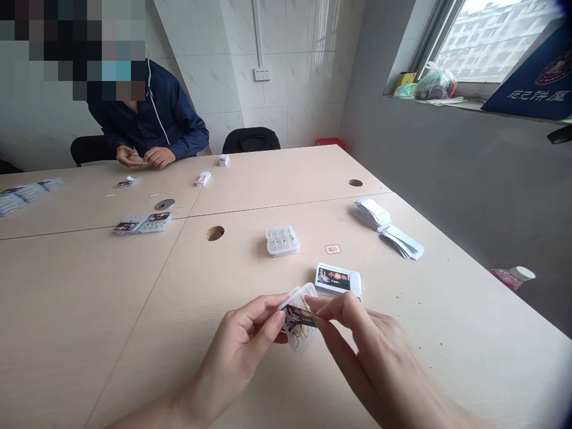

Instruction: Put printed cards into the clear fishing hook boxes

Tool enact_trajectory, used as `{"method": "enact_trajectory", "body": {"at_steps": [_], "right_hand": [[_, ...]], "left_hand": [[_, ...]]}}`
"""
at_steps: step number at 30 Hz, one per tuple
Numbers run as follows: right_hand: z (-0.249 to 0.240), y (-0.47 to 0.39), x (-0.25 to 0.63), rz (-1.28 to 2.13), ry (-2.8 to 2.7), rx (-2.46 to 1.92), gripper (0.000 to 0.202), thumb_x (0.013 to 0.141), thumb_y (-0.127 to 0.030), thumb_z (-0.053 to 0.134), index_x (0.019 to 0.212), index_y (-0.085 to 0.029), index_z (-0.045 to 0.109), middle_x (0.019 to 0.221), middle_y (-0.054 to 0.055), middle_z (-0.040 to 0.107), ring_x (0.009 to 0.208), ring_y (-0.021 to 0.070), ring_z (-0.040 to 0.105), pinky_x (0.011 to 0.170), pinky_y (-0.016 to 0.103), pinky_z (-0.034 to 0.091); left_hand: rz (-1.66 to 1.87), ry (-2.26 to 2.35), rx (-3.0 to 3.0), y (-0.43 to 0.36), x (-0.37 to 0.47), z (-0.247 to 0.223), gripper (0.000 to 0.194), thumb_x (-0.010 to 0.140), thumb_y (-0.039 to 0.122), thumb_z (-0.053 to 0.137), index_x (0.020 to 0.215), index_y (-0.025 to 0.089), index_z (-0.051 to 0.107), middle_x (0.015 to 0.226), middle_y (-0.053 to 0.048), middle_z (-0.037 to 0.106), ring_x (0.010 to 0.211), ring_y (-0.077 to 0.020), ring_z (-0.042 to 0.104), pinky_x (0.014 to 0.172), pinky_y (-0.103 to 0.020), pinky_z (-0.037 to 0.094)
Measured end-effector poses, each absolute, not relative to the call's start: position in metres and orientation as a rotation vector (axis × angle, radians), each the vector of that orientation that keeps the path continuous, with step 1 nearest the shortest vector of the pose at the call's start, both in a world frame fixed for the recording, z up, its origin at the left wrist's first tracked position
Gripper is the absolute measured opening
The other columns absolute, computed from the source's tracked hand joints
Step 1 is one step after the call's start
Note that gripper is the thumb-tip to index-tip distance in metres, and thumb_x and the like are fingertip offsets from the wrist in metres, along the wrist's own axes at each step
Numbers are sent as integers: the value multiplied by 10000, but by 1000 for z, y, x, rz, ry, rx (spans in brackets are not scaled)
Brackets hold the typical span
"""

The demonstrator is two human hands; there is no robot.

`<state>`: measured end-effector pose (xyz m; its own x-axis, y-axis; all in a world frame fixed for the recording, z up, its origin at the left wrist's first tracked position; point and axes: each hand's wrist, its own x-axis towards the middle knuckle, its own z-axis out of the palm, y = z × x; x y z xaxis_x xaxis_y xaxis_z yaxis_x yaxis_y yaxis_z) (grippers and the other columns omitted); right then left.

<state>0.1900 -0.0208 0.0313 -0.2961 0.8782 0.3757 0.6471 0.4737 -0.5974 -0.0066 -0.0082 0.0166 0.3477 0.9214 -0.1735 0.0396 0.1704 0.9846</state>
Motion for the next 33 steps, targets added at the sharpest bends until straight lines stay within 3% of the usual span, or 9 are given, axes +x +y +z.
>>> {"method": "enact_trajectory", "body": {"at_steps": [8,14,21,33], "right_hand": [[32,-22,189,475,-2029,-1262,127,967,-211,405,846,-225,443,700,-14,667,569,144,645,499,251,464],[27,-21,192,435,-2017,-1228,30,939,-207,477,930,-232,489,888,-12,700,680,135,654,560,252,470],[27,-18,193,358,-2018,-1228,66,913,-186,510,858,-222,507,713,-36,614,556,103,546,445,215,361],[22,-14,196,276,-2019,-1255,105,906,-167,525,829,-220,477,694,-47,585,582,93,542,511,224,348]], "left_hand": [[809,1036,1249,-6,-5,16,361,947,351,493,1282,250,585,1152,-32,680,949,-176,613,864,-313,530],[809,1054,1232,-8,-6,18,366,940,360,501,1274,243,594,1155,-39,680,949,-186,617,851,-324,548],[812,1065,1209,-8,-6,16,378,937,365,509,1283,235,584,1173,-47,676,960,-195,624,850,-351,564],[815,1046,1210,-8,-4,18,363,933,365,518,1274,268,594,1188,-32,676,979,-200,636,818,-333,579]]}}
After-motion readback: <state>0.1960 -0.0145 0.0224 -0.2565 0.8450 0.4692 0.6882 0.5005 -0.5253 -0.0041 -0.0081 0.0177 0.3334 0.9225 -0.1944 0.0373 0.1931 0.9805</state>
